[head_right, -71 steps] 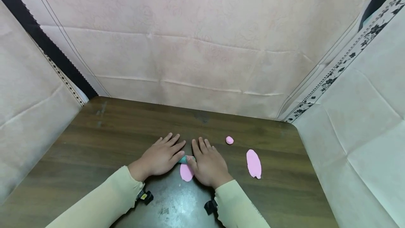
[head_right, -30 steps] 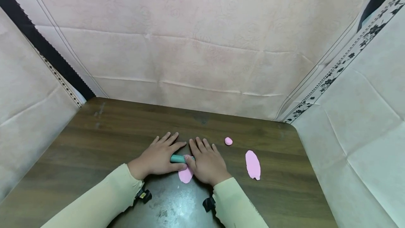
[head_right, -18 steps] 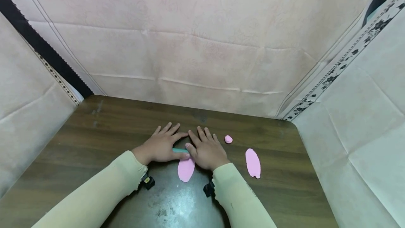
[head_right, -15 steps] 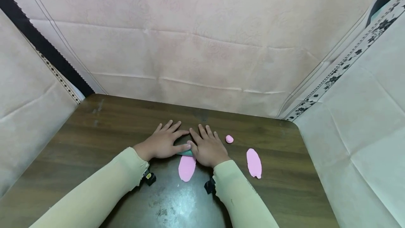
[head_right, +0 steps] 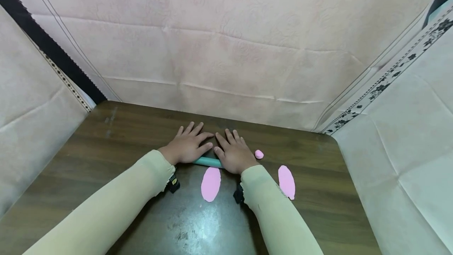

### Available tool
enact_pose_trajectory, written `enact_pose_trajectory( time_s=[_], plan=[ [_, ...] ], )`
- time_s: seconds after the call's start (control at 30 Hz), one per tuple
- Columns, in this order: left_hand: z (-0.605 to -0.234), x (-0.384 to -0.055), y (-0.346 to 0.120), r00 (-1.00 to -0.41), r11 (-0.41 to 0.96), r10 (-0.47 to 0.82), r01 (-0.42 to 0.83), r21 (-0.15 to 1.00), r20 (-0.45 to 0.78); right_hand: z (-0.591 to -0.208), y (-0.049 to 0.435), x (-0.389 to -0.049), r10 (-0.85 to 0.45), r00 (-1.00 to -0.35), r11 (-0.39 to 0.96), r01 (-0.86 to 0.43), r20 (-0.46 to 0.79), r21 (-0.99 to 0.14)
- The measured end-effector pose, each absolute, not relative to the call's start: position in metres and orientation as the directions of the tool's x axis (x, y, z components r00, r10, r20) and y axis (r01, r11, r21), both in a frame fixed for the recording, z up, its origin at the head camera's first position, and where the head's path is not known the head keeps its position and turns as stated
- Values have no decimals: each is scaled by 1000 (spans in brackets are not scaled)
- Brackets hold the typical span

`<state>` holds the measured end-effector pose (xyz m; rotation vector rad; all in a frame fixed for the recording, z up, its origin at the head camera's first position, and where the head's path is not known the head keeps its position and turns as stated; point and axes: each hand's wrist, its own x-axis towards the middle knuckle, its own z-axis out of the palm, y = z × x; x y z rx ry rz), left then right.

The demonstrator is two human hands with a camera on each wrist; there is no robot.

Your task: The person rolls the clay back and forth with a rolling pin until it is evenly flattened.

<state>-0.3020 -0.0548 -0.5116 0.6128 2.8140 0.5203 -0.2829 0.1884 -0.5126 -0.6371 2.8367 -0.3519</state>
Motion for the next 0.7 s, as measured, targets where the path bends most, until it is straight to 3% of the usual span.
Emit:
enact_pose_trajectory(
  time_s=[0.37, 0.7],
  plan=[
    [-507, -291, -57, -887, 838, 446, 366, 404, -120, -513, 188, -274, -409, -906, 871, -352, -108, -343],
    [-504, -257, -58, -872, 827, 475, 396, 398, -118, -512, 183, -242, -382, -913, 905, -340, -139, -254]
  ],
)
